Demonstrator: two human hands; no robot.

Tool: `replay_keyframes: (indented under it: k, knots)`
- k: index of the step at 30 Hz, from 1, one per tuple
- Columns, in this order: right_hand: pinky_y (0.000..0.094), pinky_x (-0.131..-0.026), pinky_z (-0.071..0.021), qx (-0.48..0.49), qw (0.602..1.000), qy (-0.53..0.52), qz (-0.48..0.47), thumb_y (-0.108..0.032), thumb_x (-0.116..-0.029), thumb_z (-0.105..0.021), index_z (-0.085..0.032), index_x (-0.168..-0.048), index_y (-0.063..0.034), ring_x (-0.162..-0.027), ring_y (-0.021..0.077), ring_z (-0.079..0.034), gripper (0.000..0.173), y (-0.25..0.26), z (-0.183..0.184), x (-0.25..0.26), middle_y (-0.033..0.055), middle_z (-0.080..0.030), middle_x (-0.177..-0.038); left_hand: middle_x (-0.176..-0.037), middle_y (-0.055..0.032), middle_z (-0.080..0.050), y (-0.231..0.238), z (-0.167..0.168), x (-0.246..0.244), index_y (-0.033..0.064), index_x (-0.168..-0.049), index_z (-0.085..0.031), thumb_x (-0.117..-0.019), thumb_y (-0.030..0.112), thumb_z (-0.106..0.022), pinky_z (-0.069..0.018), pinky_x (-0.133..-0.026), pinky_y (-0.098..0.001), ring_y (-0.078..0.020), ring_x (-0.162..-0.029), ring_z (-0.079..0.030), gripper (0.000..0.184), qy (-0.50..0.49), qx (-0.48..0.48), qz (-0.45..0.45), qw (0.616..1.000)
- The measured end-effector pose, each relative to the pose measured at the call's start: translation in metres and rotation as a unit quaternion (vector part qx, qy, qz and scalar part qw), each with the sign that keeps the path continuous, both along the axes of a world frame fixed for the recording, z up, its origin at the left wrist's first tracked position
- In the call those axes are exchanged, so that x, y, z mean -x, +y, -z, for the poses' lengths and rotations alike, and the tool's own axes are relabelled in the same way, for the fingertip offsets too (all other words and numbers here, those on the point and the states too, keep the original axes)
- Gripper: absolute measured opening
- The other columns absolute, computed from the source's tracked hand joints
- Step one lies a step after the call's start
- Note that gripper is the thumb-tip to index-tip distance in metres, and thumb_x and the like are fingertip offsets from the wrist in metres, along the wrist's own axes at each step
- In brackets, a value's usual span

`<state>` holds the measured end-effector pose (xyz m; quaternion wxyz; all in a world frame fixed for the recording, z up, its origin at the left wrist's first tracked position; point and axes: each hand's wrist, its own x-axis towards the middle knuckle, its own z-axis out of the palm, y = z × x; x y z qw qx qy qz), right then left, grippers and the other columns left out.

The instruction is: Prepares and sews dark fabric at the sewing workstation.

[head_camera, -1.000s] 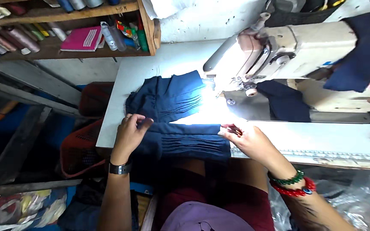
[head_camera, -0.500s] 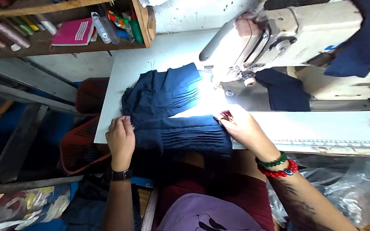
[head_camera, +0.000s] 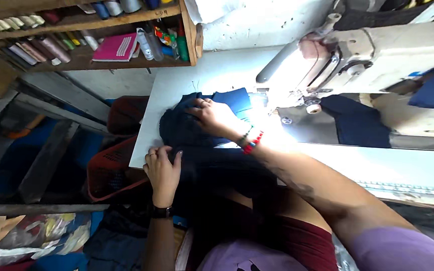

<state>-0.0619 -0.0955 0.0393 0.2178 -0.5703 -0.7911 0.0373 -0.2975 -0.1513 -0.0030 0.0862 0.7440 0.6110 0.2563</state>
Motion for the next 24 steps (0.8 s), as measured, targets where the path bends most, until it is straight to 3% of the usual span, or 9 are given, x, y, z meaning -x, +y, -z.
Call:
replay_keyframes:
  k: [2, 4, 5, 7, 11, 14, 18, 22, 24]
  knots:
    - [0.0623, -0.090, -0.0524, 0.060, 0.996, -0.056, 0.037, -0.028, -0.1034, -0.058, -0.056, -0.148, -0.0232, -0.129, 0.0478, -0.054, 0.045, 0.032, 0.006, 0.002, 0.0252, -0.048, -0.151, -0.128, -0.0253, -0.061, -0.001, 0.000, 0.009, 0.0039, -0.119, -0.069, -0.0941, 0.048, -0.067, -0.0403, -0.092, -0.0708, -0.0493, -0.121, -0.054, 0.051, 0.023, 0.005, -0.023, 0.999]
    - [0.0659, -0.080, -0.0536, 0.098, 0.991, -0.067, 0.068, -0.024, -0.1027, -0.060, -0.059, -0.143, -0.0131, -0.108, 0.0514, -0.064, 0.042, 0.031, 0.011, -0.001, 0.0314, -0.061, -0.125, -0.128, -0.0249, -0.060, 0.007, 0.001, 0.022, 0.0033, -0.115, -0.071, -0.0967, 0.042, -0.066, -0.0376, -0.094, -0.0727, -0.0495, -0.122, -0.053, 0.043, 0.024, 0.011, -0.015, 1.000]
    - [0.0660, -0.074, -0.0543, 0.097, 0.991, -0.058, 0.072, -0.016, -0.1014, -0.059, -0.061, -0.135, -0.0080, -0.096, 0.0502, -0.068, 0.035, 0.015, 0.012, -0.001, 0.0298, -0.067, -0.110, -0.126, -0.0245, -0.061, 0.014, -0.002, 0.028, 0.0026, -0.114, -0.070, -0.0984, 0.038, -0.065, -0.0372, -0.095, -0.0717, -0.0480, -0.121, -0.054, 0.039, 0.019, 0.025, 0.005, 0.999]
    - [0.0581, -0.068, -0.0563, 0.082, 0.992, -0.035, 0.086, -0.006, -0.0994, -0.058, -0.061, -0.131, -0.0088, -0.086, 0.0405, -0.069, 0.031, -0.042, 0.003, -0.003, 0.0213, -0.067, -0.103, -0.115, -0.0231, -0.068, 0.032, -0.016, 0.031, -0.0006, -0.116, -0.068, -0.1015, 0.030, -0.062, -0.0424, -0.099, -0.0664, -0.0419, -0.113, -0.063, 0.034, 0.003, 0.044, 0.073, 0.996]
    - [0.0520, -0.048, -0.0509, -0.093, 0.975, -0.035, 0.199, -0.010, -0.0914, -0.061, -0.072, -0.126, -0.0169, -0.062, 0.0346, -0.067, 0.037, -0.169, -0.012, -0.042, 0.0146, -0.071, -0.088, -0.095, -0.0150, -0.070, 0.058, -0.044, -0.028, -0.0017, -0.108, -0.066, -0.1005, 0.018, -0.063, -0.0564, -0.083, -0.0511, -0.0281, -0.089, -0.069, 0.021, -0.060, -0.014, 0.278, 0.959]
    - [0.0531, -0.048, -0.0489, -0.110, 0.939, -0.063, 0.321, -0.012, -0.0921, -0.057, -0.074, -0.122, -0.0158, -0.066, 0.0385, -0.068, 0.034, -0.229, -0.014, -0.083, 0.0176, -0.070, -0.089, -0.096, -0.0125, -0.071, 0.064, -0.044, -0.109, 0.0023, -0.101, -0.071, -0.0972, 0.019, -0.067, -0.0545, -0.084, -0.0504, -0.0278, -0.093, -0.069, 0.018, -0.024, -0.096, 0.403, 0.910]
    - [0.0612, -0.068, -0.0556, -0.046, 0.927, -0.051, 0.369, -0.012, -0.0958, -0.064, -0.072, -0.128, -0.0153, -0.098, 0.0484, -0.067, 0.034, -0.263, 0.008, -0.111, 0.0272, -0.063, -0.128, -0.125, -0.0248, -0.063, 0.056, -0.016, -0.169, -0.0015, -0.116, -0.070, -0.0995, 0.021, -0.063, -0.0417, -0.101, -0.0616, -0.0441, -0.125, -0.054, 0.029, 0.071, -0.125, 0.428, 0.892]
    - [0.0445, -0.060, -0.0586, -0.045, 0.965, 0.026, 0.257, -0.030, -0.0978, -0.059, -0.076, -0.105, -0.0163, -0.080, 0.0252, -0.071, 0.022, -0.286, 0.022, -0.067, 0.0075, -0.072, -0.096, -0.114, -0.0172, -0.068, 0.034, -0.022, -0.174, 0.0029, -0.115, -0.070, -0.1038, 0.026, -0.055, -0.0465, -0.102, -0.0561, -0.0360, -0.115, -0.062, 0.029, -0.006, -0.073, 0.392, 0.917]
    - [0.0402, -0.057, -0.0577, -0.005, 0.965, 0.040, 0.259, -0.047, -0.0994, -0.056, -0.073, -0.099, -0.0143, -0.070, 0.0197, -0.071, 0.037, -0.293, 0.033, -0.043, 0.0023, -0.071, -0.081, -0.130, -0.0172, -0.063, 0.028, -0.017, -0.171, 0.0072, -0.132, -0.062, -0.1060, 0.040, -0.050, -0.0388, -0.107, -0.0637, -0.0395, -0.130, -0.053, 0.043, 0.017, -0.001, 0.389, 0.921]
